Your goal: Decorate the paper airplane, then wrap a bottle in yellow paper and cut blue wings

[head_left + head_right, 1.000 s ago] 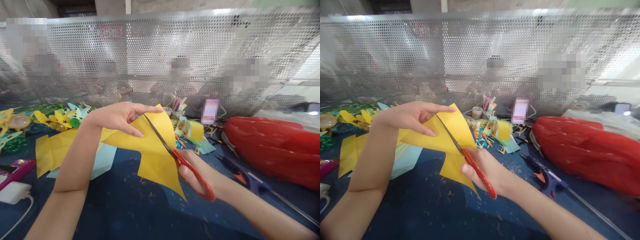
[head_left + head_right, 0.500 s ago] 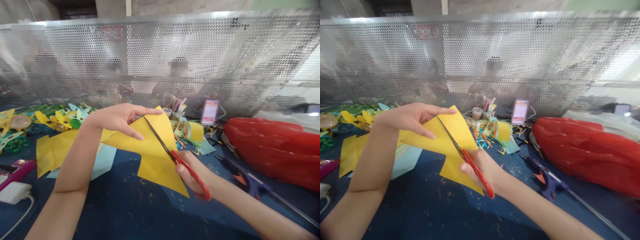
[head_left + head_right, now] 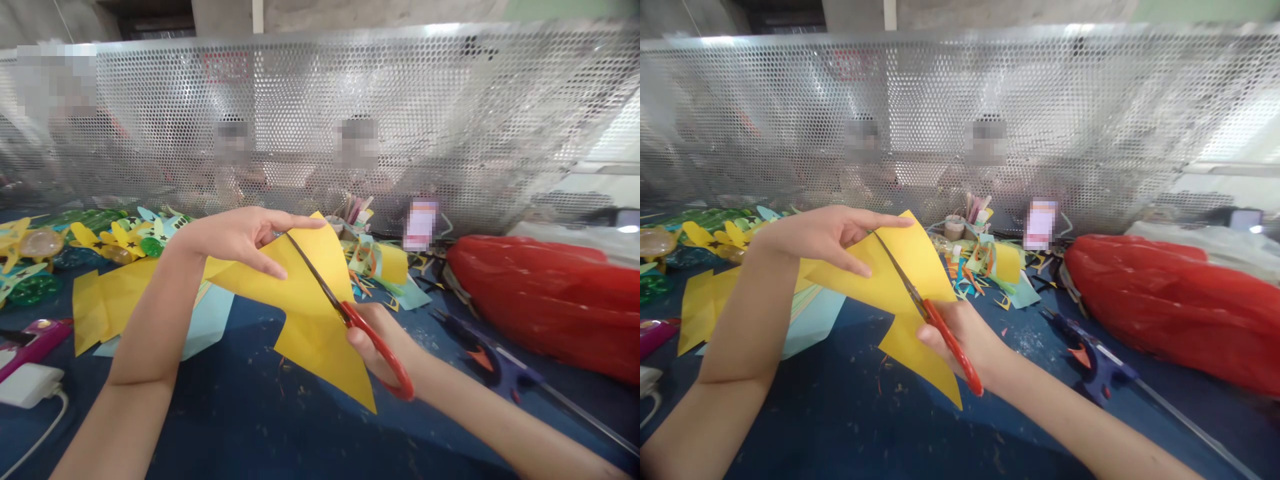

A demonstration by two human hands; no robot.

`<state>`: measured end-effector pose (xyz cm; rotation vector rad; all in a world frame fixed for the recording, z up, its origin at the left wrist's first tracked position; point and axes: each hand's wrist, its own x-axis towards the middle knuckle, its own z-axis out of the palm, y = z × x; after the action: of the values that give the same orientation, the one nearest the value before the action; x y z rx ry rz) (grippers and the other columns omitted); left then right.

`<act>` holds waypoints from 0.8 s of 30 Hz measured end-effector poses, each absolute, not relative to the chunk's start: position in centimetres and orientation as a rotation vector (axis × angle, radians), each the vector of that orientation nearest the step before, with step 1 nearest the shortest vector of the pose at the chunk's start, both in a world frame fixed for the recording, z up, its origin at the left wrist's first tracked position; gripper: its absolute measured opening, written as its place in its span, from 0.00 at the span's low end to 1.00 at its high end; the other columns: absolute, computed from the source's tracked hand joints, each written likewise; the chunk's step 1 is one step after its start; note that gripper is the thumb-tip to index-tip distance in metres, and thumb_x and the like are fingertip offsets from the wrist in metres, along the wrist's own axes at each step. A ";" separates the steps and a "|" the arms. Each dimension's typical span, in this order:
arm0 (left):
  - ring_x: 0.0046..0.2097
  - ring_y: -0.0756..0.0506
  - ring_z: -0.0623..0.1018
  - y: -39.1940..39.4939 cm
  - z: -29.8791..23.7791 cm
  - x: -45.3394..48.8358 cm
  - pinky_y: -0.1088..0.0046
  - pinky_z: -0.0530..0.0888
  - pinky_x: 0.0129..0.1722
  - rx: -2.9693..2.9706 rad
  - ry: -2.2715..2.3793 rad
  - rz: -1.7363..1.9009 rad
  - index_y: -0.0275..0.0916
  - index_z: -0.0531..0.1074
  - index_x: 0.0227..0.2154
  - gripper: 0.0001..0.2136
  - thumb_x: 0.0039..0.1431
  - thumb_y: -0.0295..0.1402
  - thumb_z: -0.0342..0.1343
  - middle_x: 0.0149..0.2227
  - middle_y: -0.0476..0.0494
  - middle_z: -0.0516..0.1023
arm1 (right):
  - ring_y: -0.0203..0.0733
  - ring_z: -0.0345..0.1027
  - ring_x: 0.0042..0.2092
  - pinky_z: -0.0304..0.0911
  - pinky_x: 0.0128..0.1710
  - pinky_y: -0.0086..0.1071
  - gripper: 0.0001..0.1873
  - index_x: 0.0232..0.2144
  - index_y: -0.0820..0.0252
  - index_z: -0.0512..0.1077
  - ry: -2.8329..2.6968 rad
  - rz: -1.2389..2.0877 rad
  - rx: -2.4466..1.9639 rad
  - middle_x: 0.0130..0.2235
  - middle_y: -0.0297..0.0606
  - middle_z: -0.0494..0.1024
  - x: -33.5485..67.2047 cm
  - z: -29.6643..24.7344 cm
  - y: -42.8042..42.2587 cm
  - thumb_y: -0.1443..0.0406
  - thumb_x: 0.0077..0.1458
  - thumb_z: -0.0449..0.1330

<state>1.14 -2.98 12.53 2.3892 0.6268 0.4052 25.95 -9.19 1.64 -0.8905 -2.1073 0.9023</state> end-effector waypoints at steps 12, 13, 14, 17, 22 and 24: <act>0.65 0.39 0.61 -2.8 12.5 1.4 0.66 0.61 0.61 2.391 0.614 0.406 0.51 0.55 0.63 0.37 0.50 0.39 0.63 0.64 0.50 0.62 | 0.30 0.40 0.20 0.40 0.18 0.28 0.34 0.19 0.56 0.51 -2.214 0.671 -0.900 0.18 0.26 0.51 26.1 2.3 -9.4 0.33 0.52 0.41; 0.65 0.39 0.61 -2.8 12.5 1.4 0.66 0.61 0.61 2.390 0.616 0.407 0.51 0.55 0.63 0.37 0.50 0.39 0.63 0.64 0.50 0.62 | 0.30 0.40 0.20 0.40 0.18 0.29 0.34 0.18 0.56 0.51 -2.215 0.661 -0.885 0.18 0.26 0.52 26.0 2.3 -9.4 0.34 0.52 0.41; 0.65 0.39 0.61 -2.8 12.5 1.4 0.65 0.60 0.61 2.391 0.615 0.407 0.51 0.56 0.63 0.37 0.50 0.39 0.63 0.64 0.50 0.63 | 0.30 0.40 0.20 0.41 0.18 0.29 0.34 0.18 0.56 0.51 -2.218 0.651 -0.867 0.18 0.26 0.52 26.0 2.4 -9.4 0.34 0.52 0.41; 0.65 0.39 0.60 -2.8 12.4 1.5 0.66 0.59 0.62 2.407 0.609 0.400 0.50 0.56 0.63 0.37 0.50 0.39 0.64 0.64 0.49 0.62 | 0.30 0.40 0.20 0.41 0.17 0.29 0.34 0.19 0.56 0.52 -2.234 0.633 -0.853 0.18 0.26 0.52 26.1 2.7 -9.5 0.34 0.53 0.40; 0.65 0.39 0.61 -2.9 12.4 1.7 0.66 0.60 0.61 2.429 0.606 0.393 0.50 0.56 0.63 0.37 0.50 0.39 0.63 0.64 0.49 0.62 | 0.30 0.40 0.20 0.41 0.17 0.28 0.34 0.18 0.56 0.51 -2.235 0.657 -0.893 0.18 0.27 0.52 26.1 2.7 -9.5 0.33 0.52 0.38; 0.64 0.39 0.62 -2.9 12.4 1.7 0.66 0.61 0.61 2.426 0.602 0.401 0.50 0.56 0.63 0.37 0.51 0.39 0.63 0.63 0.49 0.64 | 0.30 0.40 0.20 0.40 0.17 0.28 0.35 0.18 0.55 0.50 -2.225 0.697 -0.918 0.18 0.26 0.51 26.0 2.5 -9.4 0.32 0.51 0.38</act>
<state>1.67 -2.92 12.42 2.4256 0.6023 0.4006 26.00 -9.42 2.53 -0.9183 -2.2246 0.6966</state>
